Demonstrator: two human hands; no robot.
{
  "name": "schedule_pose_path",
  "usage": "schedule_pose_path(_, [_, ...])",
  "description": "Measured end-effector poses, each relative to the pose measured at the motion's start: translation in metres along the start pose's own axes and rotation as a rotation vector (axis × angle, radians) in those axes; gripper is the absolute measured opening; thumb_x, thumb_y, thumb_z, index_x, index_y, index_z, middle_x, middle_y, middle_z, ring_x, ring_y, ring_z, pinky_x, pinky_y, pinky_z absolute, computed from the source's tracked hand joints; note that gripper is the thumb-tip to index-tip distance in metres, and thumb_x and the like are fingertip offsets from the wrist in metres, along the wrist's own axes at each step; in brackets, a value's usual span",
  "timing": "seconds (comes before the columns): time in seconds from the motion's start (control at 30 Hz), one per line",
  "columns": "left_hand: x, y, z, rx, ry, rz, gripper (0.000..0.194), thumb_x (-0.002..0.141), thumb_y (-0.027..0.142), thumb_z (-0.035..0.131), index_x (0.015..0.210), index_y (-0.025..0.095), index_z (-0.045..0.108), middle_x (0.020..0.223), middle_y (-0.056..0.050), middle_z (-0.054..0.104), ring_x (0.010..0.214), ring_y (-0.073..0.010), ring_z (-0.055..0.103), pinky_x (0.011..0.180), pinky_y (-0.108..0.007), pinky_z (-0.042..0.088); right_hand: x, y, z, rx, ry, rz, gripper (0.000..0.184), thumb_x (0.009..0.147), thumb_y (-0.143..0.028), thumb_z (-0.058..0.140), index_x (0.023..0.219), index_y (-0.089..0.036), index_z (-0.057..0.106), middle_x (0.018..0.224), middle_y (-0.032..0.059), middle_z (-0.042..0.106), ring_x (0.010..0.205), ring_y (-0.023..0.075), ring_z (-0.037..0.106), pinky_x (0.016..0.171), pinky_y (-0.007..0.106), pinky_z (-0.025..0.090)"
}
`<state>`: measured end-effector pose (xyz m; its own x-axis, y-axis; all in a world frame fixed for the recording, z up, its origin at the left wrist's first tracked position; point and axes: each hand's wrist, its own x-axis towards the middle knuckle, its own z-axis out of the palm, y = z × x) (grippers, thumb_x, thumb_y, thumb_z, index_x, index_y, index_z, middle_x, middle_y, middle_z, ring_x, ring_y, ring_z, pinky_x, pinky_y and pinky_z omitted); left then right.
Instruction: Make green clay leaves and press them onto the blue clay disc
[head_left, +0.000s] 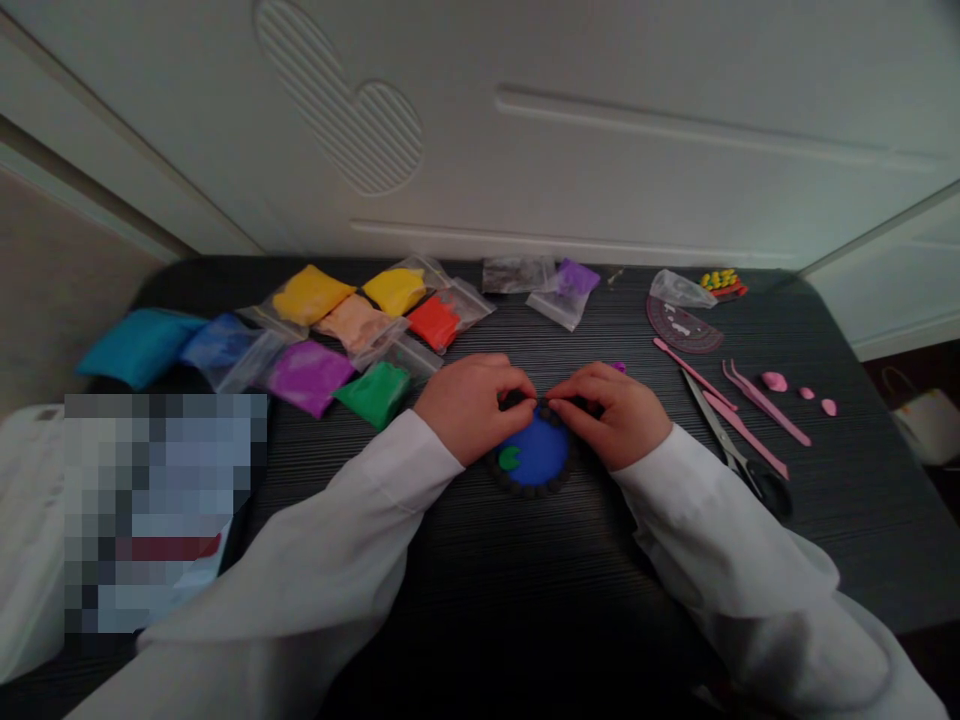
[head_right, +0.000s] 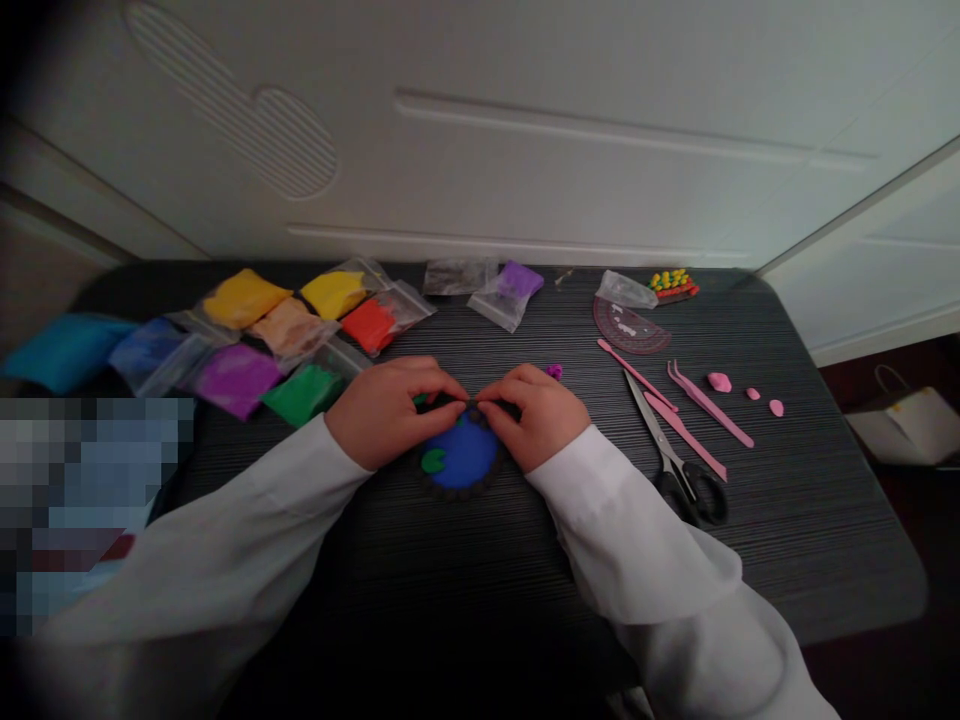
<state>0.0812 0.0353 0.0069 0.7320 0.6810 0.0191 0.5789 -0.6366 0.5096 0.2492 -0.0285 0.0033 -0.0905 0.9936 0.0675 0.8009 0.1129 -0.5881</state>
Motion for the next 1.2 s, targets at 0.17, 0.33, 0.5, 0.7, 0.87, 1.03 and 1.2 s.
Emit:
schedule_pose_path(0.17, [0.0, -0.001, 0.001, -0.005, 0.018, 0.005, 0.021, 0.073, 0.032, 0.047, 0.079, 0.021, 0.064, 0.066, 0.0, 0.053, 0.068, -0.0133, 0.051, 0.061, -0.024, 0.038, 0.002, 0.001, 0.0, -0.008, -0.022, -0.017, 0.015, 0.075, -0.025, 0.052, 0.083, -0.024, 0.065, 0.08, 0.0016, 0.061, 0.077, 0.0137, 0.057, 0.07, 0.028, 0.045])
schedule_pose_path(0.33, [-0.001, -0.001, 0.001, -0.005, 0.013, 0.025, 0.021, 0.074, 0.031, 0.046, 0.079, 0.02, 0.064, 0.067, 0.0, 0.054, 0.069, -0.0132, 0.051, 0.062, -0.024, 0.037, 0.003, 0.0, 0.001, -0.019, -0.057, -0.023, 0.015, 0.076, -0.025, 0.051, 0.082, -0.023, 0.065, 0.079, 0.0017, 0.061, 0.079, 0.0144, 0.056, 0.072, 0.028, 0.045])
schedule_pose_path(0.5, [0.0, -0.002, 0.002, -0.008, 0.006, 0.018, 0.021, 0.073, 0.032, 0.047, 0.08, 0.021, 0.064, 0.066, 0.0, 0.053, 0.069, -0.0136, 0.051, 0.062, -0.025, 0.037, 0.002, 0.002, 0.001, -0.017, -0.075, -0.042, 0.018, 0.077, -0.024, 0.049, 0.085, -0.021, 0.065, 0.08, 0.0032, 0.061, 0.08, 0.0145, 0.056, 0.074, 0.028, 0.045])
schedule_pose_path(0.7, [0.0, -0.001, 0.0, -0.017, 0.017, 0.026, 0.022, 0.073, 0.032, 0.047, 0.083, 0.021, 0.064, 0.068, 0.0, 0.054, 0.071, -0.0144, 0.051, 0.065, -0.025, 0.038, -0.003, 0.006, -0.008, 0.072, -0.036, -0.068, 0.02, 0.077, -0.023, 0.05, 0.092, -0.02, 0.063, 0.084, 0.0037, 0.06, 0.077, 0.0135, 0.056, 0.07, 0.027, 0.045])
schedule_pose_path(0.87, [-0.003, 0.001, -0.003, -0.055, -0.023, 0.021, 0.029, 0.074, 0.03, 0.045, 0.098, 0.024, 0.061, 0.076, -0.001, 0.058, 0.075, -0.0145, 0.053, 0.068, -0.025, 0.04, -0.009, -0.003, -0.006, 0.042, 0.007, -0.087, 0.016, 0.073, -0.025, 0.054, 0.086, -0.019, 0.06, 0.078, 0.0027, 0.059, 0.065, 0.0122, 0.052, 0.059, 0.025, 0.043])
schedule_pose_path(1.03, [-0.003, 0.0, -0.002, -0.057, -0.039, 0.072, 0.029, 0.075, 0.029, 0.044, 0.098, 0.027, 0.062, 0.076, 0.0, 0.058, 0.077, -0.0147, 0.053, 0.068, -0.026, 0.04, -0.012, -0.011, 0.004, -0.083, -0.009, -0.072, 0.018, 0.071, -0.03, 0.055, 0.085, -0.019, 0.058, 0.08, 0.0039, 0.059, 0.074, 0.016, 0.053, 0.067, 0.029, 0.043])
schedule_pose_path(1.2, [-0.003, 0.0, -0.001, -0.056, -0.039, 0.057, 0.029, 0.075, 0.03, 0.044, 0.097, 0.028, 0.063, 0.075, 0.0, 0.058, 0.076, -0.0149, 0.053, 0.068, -0.026, 0.04, -0.011, -0.013, 0.005, -0.117, 0.008, -0.022, 0.014, 0.071, -0.027, 0.054, 0.081, -0.019, 0.059, 0.075, 0.0031, 0.057, 0.072, 0.0154, 0.053, 0.066, 0.028, 0.043])
